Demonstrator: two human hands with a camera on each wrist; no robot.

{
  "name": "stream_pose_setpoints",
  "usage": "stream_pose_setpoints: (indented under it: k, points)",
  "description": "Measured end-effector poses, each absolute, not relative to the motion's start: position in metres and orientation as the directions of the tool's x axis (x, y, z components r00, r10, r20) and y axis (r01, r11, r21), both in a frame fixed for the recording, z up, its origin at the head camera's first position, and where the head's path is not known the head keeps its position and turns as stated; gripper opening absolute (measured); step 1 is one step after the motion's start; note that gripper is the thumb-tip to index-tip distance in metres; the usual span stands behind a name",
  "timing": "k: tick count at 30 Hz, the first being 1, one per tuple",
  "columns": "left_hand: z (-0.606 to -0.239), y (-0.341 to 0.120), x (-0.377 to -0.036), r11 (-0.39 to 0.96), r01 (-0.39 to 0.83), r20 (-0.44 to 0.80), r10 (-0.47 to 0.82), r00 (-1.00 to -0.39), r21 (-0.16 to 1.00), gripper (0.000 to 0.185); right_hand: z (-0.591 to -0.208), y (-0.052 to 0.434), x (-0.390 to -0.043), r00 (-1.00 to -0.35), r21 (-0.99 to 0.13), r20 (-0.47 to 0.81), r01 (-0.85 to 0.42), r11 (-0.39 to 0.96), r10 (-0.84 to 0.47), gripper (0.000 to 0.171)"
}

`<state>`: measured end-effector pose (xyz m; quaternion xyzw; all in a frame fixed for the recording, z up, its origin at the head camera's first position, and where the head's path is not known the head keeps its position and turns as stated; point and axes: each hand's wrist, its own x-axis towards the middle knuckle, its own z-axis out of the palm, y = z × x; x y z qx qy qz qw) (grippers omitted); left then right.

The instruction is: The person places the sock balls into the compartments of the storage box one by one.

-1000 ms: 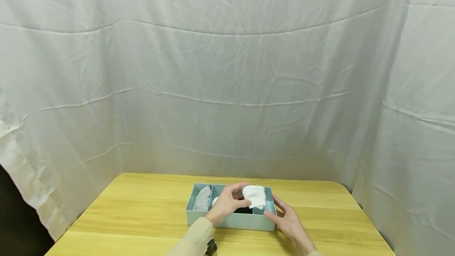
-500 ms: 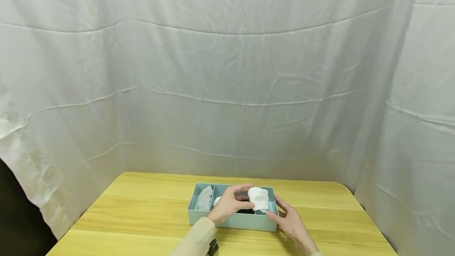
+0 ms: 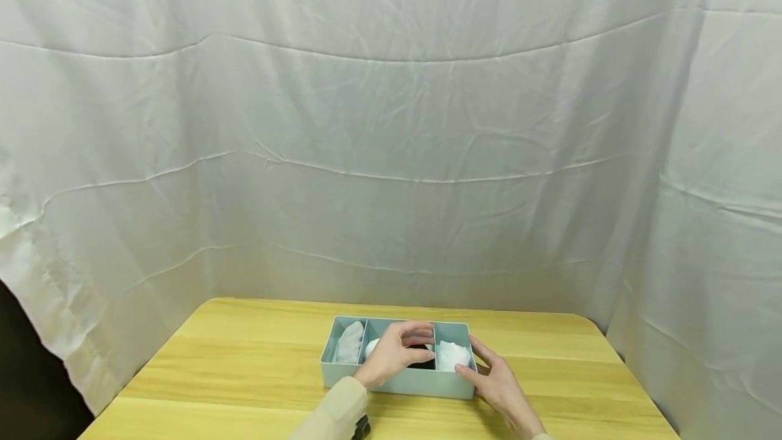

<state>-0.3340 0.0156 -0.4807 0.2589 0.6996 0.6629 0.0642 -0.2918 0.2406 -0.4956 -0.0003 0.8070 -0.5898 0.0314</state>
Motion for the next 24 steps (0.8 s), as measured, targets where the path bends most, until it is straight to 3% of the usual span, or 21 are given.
stream_pose_setpoints:
  k: [8,15,20,24]
  points:
    - [-0.477,0.010,-0.330,0.117,0.391,0.341,0.307,-0.888,0.913,0.023,-0.490,0.241,-0.288,-0.998,-0.954,-0.061,0.050,0.296,-0.026,0.078]
    - [-0.471,-0.012,-0.324,0.241,0.483,0.433,0.233,-0.871,0.842,0.019,-0.485,0.238,-0.286,-0.999,-0.916,-0.021,0.006,0.401,-0.032,0.075]
    - [-0.467,-0.033,-0.324,0.473,0.592,0.528,0.277,-0.803,0.653,0.029,-0.478,0.227,-0.282,-0.996,-0.788,0.083,-0.088,0.609,-0.037,0.072]
    - [-0.465,-0.047,-0.320,0.635,0.591,0.522,0.325,-0.789,0.499,0.043,-0.473,0.215,-0.281,-0.974,-0.627,0.221,-0.188,0.756,-0.059,0.068]
